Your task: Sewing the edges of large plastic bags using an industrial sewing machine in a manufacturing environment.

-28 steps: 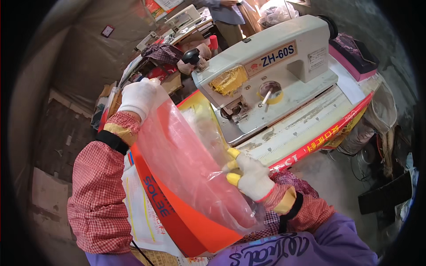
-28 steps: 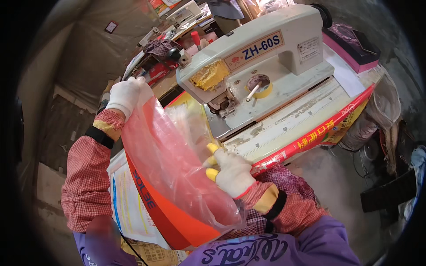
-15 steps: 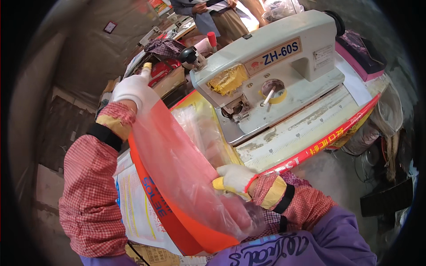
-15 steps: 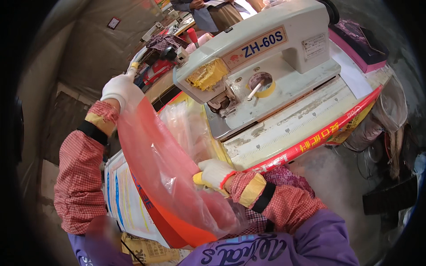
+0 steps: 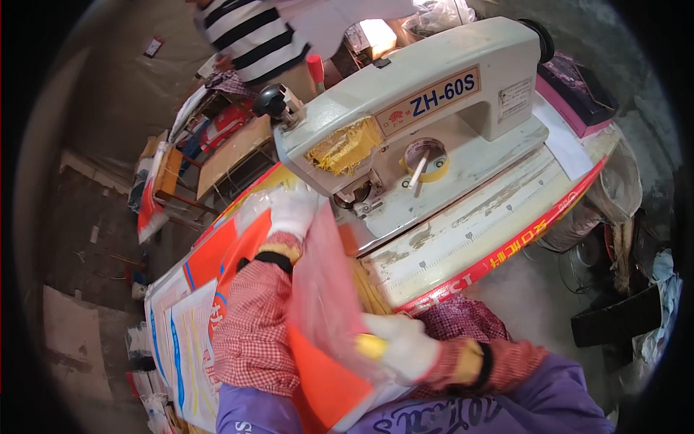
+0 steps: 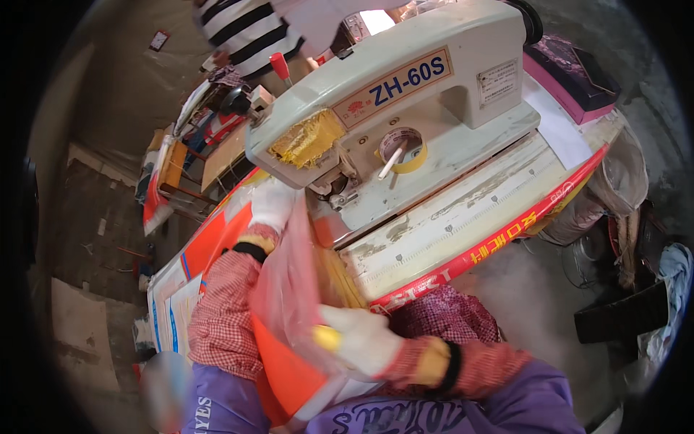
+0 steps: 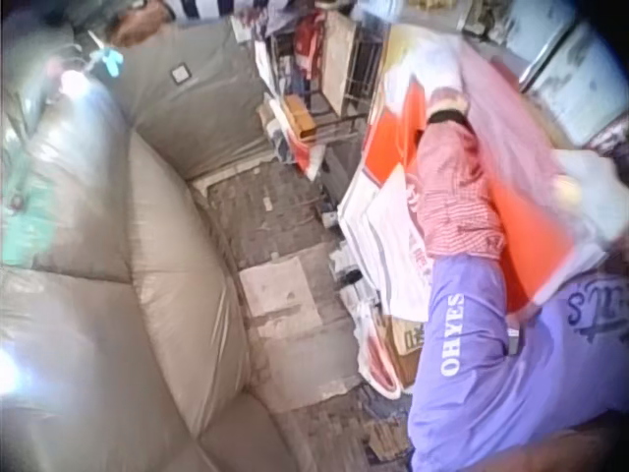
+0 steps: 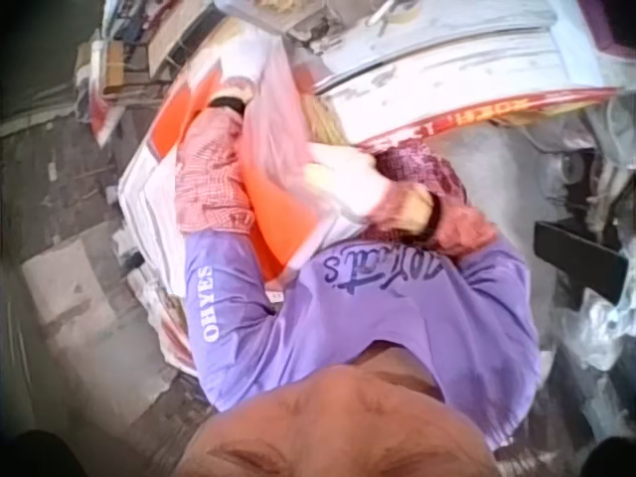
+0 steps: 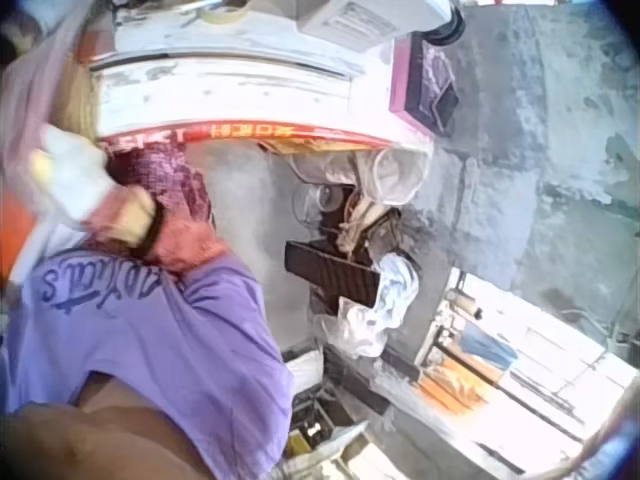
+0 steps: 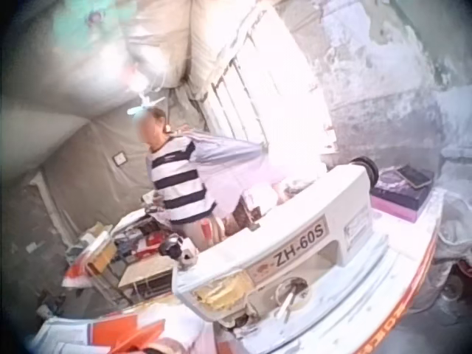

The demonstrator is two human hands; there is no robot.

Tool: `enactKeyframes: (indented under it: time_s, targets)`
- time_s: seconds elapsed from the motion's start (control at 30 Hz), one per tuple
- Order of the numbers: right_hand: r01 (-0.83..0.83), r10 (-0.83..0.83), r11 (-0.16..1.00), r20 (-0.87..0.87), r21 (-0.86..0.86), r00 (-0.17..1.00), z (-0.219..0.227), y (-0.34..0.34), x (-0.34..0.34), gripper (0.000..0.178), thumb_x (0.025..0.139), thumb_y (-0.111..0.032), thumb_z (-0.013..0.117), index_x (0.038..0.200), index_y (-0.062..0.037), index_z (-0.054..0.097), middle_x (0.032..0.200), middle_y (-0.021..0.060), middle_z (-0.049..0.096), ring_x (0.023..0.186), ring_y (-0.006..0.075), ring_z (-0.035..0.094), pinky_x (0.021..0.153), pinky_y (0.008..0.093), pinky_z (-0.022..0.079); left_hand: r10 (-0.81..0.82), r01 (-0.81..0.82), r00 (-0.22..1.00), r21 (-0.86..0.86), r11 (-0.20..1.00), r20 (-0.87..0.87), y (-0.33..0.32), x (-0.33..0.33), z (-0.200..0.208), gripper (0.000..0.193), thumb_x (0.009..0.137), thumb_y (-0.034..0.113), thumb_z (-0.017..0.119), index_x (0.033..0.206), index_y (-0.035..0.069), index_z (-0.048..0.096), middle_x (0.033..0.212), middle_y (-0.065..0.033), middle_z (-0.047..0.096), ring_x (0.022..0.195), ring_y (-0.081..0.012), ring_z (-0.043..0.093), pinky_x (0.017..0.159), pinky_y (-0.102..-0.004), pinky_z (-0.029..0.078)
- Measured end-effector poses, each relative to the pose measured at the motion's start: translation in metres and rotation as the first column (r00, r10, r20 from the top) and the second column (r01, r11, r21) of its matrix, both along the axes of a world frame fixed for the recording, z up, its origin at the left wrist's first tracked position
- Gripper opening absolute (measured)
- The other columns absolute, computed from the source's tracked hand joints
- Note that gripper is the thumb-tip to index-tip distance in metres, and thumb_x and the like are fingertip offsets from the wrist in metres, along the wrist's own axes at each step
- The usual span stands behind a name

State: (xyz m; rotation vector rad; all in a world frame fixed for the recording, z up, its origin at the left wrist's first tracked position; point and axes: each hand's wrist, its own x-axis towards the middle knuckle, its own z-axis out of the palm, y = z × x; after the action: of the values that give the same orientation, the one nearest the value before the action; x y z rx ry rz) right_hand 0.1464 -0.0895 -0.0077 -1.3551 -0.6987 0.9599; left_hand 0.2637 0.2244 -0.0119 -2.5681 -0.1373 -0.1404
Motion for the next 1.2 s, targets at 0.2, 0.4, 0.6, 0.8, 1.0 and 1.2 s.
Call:
enactKeyframes:
  time_s: [0.2, 0.4, 0.6, 0.8, 1.0, 1.2]
  targets:
    - [0.306, -0.374, 0.918, -0.296, -0.252, 0.879, -0.076, -0.052, -0.007, 0.025, 0.09, -0.009, 0.063, 0.113, -0.0019, 0.065, 0.092, 0.0059, 0.069, 0.084, 0.0118, 0.062, 0.077, 0.0262, 0.052, -0.391, 0.403, 0.91, -0.076, 0.912, 0.138, 0.02, -0.014, -0.027, 0.014, 0.083, 0.014, 0.056, 0.093, 0.017, 0.065, 0.08, -0.0037, 0.064, 0.072, -0.0221, 0.067, 0.056, -0.0366, 0.051]
    - [0.397, -0.438, 0.887, -0.698, -0.234, 0.567, -0.068, -0.047, 0.0, 0.032, 0.091, 0.001, 0.056, 0.122, 0.0008, 0.061, 0.107, 0.0066, 0.066, 0.092, 0.0134, 0.061, 0.083, 0.0236, 0.05, -0.41, 0.606, 0.742, -0.269, 0.749, 0.531, 0.029, 0.002, -0.04, 0.009, 0.076, 0.014, 0.062, 0.082, 0.017, 0.068, 0.078, -0.0034, 0.063, 0.068, -0.0252, 0.066, 0.057, -0.0371, 0.052]
    - [0.502, -0.489, 0.831, 0.116, -0.239, 0.865, -0.038, -0.048, 0.007, 0.038, 0.087, -0.004, 0.06, 0.125, -0.0056, 0.062, 0.083, 0.0107, 0.067, 0.072, 0.014, 0.063, 0.071, 0.0265, 0.053, -0.342, 0.559, 0.805, -0.427, 0.711, 0.484, 0.039, 0.027, -0.053, 0.009, 0.075, 0.014, 0.063, 0.083, 0.014, 0.068, 0.078, -0.0052, 0.065, 0.071, -0.0275, 0.065, 0.058, -0.0388, 0.052]
    - [0.444, -0.211, 0.862, 0.626, -0.243, 0.751, -0.027, -0.057, 0.015, 0.035, 0.084, -0.017, 0.067, 0.119, -0.0142, 0.067, 0.064, 0.011, 0.06, 0.054, 0.0245, 0.059, 0.053, 0.036, 0.049, -0.261, 0.286, 0.957, -0.559, 0.778, 0.127, 0.004, 0.006, 0.005, 0.013, 0.079, 0.022, 0.062, 0.083, 0.011, 0.068, 0.077, -0.0107, 0.065, 0.073, -0.0354, 0.064, 0.062, -0.0457, 0.05]
    - [0.293, 0.125, 0.804, 0.63, -0.517, 0.767, -0.044, -0.052, 0.029, 0.037, 0.099, -0.042, 0.04, 0.101, -0.0155, 0.065, 0.072, 0.0129, 0.066, 0.064, 0.0366, 0.064, 0.055, 0.0485, 0.049, -0.159, 0.165, 0.975, 0.03, 0.986, -0.155, -0.032, -0.016, 0.048, 0.018, 0.086, 0.029, 0.058, 0.085, 0.02, 0.073, 0.063, -0.0149, 0.059, 0.061, -0.0348, 0.06, 0.057, -0.049, 0.048]
    - [0.145, 0.109, 0.771, 0.353, -0.62, 0.929, -0.058, -0.054, 0.035, 0.057, 0.098, -0.057, 0.029, 0.101, -0.0145, 0.067, 0.082, 0.0126, 0.069, 0.075, 0.0334, 0.067, 0.065, 0.0439, 0.054, -0.187, 0.183, 0.979, -0.055, 0.982, -0.082, -0.04, -0.017, 0.037, 0.016, 0.081, 0.025, 0.063, 0.091, 0.014, 0.07, 0.086, -0.0136, 0.063, 0.085, -0.0348, 0.06, 0.073, -0.0482, 0.049]
